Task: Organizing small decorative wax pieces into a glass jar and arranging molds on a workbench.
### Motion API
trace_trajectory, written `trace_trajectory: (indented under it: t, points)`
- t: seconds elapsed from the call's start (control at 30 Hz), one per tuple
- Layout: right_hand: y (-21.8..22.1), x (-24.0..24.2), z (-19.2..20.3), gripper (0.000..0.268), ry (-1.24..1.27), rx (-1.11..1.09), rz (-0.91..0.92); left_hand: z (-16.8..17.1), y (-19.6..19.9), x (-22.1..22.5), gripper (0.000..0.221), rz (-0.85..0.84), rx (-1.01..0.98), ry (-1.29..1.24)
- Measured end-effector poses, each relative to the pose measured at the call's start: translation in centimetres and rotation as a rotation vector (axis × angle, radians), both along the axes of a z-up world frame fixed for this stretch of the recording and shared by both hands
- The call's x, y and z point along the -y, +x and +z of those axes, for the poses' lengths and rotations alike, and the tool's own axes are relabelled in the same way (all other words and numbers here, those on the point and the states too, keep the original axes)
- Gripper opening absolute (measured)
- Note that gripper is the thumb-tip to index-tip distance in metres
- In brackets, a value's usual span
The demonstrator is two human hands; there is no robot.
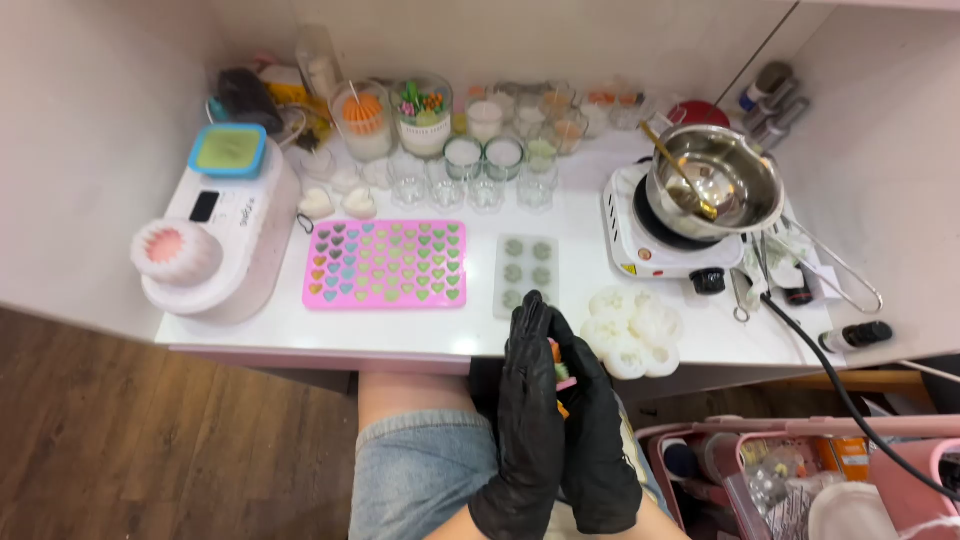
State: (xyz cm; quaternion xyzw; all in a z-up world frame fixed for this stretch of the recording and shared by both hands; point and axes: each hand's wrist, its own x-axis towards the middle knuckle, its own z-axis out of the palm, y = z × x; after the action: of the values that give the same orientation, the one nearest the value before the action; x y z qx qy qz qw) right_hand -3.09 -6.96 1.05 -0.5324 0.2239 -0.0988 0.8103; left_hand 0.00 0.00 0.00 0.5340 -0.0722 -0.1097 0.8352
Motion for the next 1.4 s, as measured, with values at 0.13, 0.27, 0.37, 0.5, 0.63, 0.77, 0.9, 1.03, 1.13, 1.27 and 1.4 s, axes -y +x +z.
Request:
trace_trajectory:
  t: [0.13,0.27,0.37,0.5,0.63,0.77,0.9,1.03,1.13,1.27,1.4]
  points:
    - [0.4,3.4,-9.9,0.053,-0.135,-0.122,-0.069,1.9,0.3,-0.5,0.057,0.173,0.609,0.698]
    - [2.2,3.4,-5.4,0.063,-0.355,-0.004,0.054,5.8,1.4,0.1,0.053,0.165,0.490,0.274]
    - [4.9,4.8,-5.6,0.064,-0.216,0.126,0.067,6.5,3.2,1.5,0.049,0.211,0.393,-0.046]
    - [8.3,6.9,0.7,0.060,-0.346,0.223,0.057,8.5,6.8,3.4,0.043,0.143,0.381,-0.298]
    - [13.1,9.8,10.4,0.038,1.118,0.443,0.194,15.3,10.1,5.5,0.042,0.064,0.319,-0.500]
    - [15.8,13.7,15.2,0.027,1.136,0.530,-0.063,19.3,15.6,9.1,0.045,0.041,0.541,-0.359]
    - [16.9,17.7,17.6,0.021,1.145,0.606,-0.230,20.8,22.9,15.9,0.066,0.343,0.977,0.113]
    - [15.6,19.2,19.0,0.020,1.194,0.692,-0.308,22.8,26.4,20.7,0.093,0.392,1.027,0.211]
    - [15.2,20.9,18.2,0.019,1.090,0.694,-0.378,23.6,27.4,23.4,0.113,0.443,1.011,0.350]
    - [14.3,22.3,17.7,0.023,1.084,0.740,-0.361,24.2,27.5,25.7,0.126,0.550,0.954,0.458]
    - [13.5,23.1,17.5,0.027,1.087,0.746,-0.376,24.6,27.4,26.9,0.133,0.639,0.832,0.568]
